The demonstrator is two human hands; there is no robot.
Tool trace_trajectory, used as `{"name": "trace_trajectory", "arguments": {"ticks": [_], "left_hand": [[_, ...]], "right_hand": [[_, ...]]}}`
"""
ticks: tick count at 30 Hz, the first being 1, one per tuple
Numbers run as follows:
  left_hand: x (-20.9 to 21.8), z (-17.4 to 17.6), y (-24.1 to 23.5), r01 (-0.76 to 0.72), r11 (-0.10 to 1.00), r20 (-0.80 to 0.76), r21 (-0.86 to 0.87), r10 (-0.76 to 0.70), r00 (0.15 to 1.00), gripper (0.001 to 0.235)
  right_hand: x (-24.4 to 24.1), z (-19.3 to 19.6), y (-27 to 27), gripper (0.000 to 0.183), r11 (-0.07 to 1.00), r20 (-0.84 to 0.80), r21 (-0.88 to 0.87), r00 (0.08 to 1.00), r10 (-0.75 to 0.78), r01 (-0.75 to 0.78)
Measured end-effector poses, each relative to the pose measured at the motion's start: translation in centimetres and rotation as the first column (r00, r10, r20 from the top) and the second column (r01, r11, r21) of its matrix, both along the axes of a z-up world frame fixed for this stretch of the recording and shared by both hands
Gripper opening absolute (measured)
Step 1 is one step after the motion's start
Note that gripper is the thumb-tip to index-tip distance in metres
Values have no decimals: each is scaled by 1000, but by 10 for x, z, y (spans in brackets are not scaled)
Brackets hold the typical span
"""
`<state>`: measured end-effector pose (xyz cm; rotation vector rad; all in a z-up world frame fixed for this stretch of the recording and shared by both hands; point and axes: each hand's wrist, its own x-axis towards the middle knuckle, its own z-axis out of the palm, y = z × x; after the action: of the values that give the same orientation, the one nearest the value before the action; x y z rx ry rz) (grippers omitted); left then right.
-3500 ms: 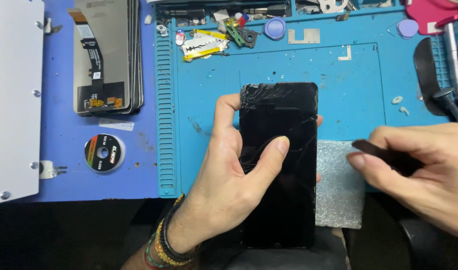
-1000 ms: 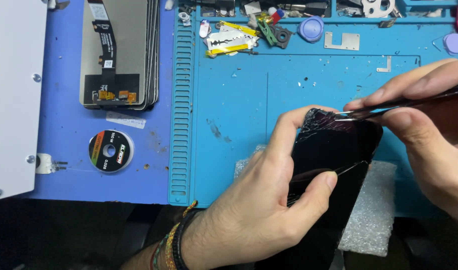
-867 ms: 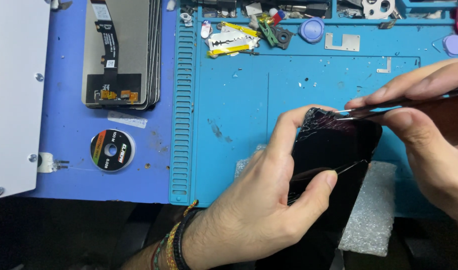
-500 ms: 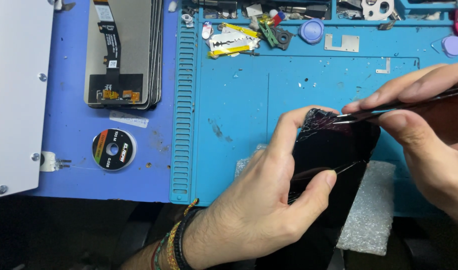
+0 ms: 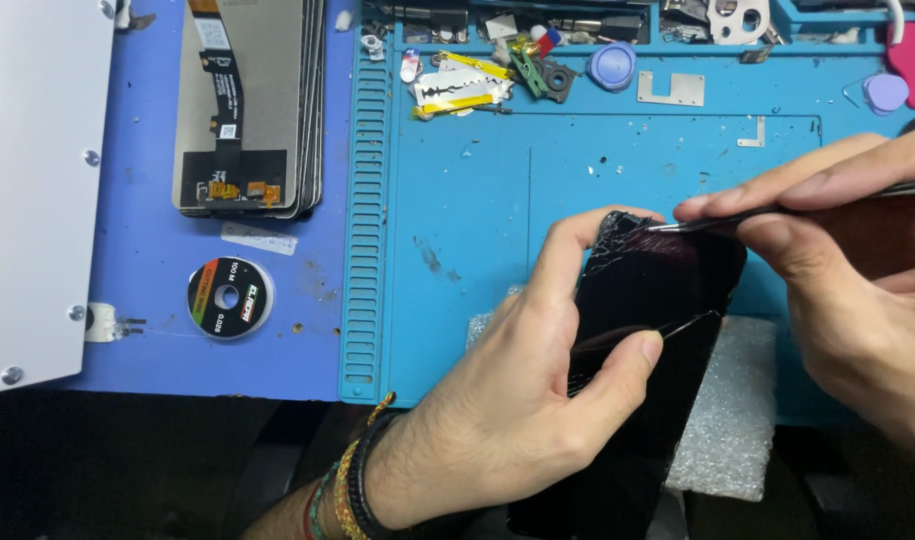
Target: Using tweezers to remove glass fragments and pry a cracked screen from a smartphone frame
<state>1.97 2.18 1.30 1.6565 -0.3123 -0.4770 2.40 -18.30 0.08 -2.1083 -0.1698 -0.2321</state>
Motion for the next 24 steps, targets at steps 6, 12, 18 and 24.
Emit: {"name": "trace_trajectory", "arguments": {"ticks": [6,12,18,24], "left_hand": [[-1,-1,-1,-15,1000,19,-7,15,1000,52],[-2,-1,-1,-19,999,28,-36,20,999,52],[-3,1,0,-20,999,-7,-42,19,1000,51],[-1,6,1,-23,997,-98,-75,15,995,51]], "right_hand": [[-3,0,-3,13,998,55,7,997,57,-58],[-1,-1,-6,10,998,46,-32,997,63,-61],[-5,-5,-11,15,997,49,63,998,47,-50],[-35,-91,-153,59,994,3,-104,1000,-18,19]]}}
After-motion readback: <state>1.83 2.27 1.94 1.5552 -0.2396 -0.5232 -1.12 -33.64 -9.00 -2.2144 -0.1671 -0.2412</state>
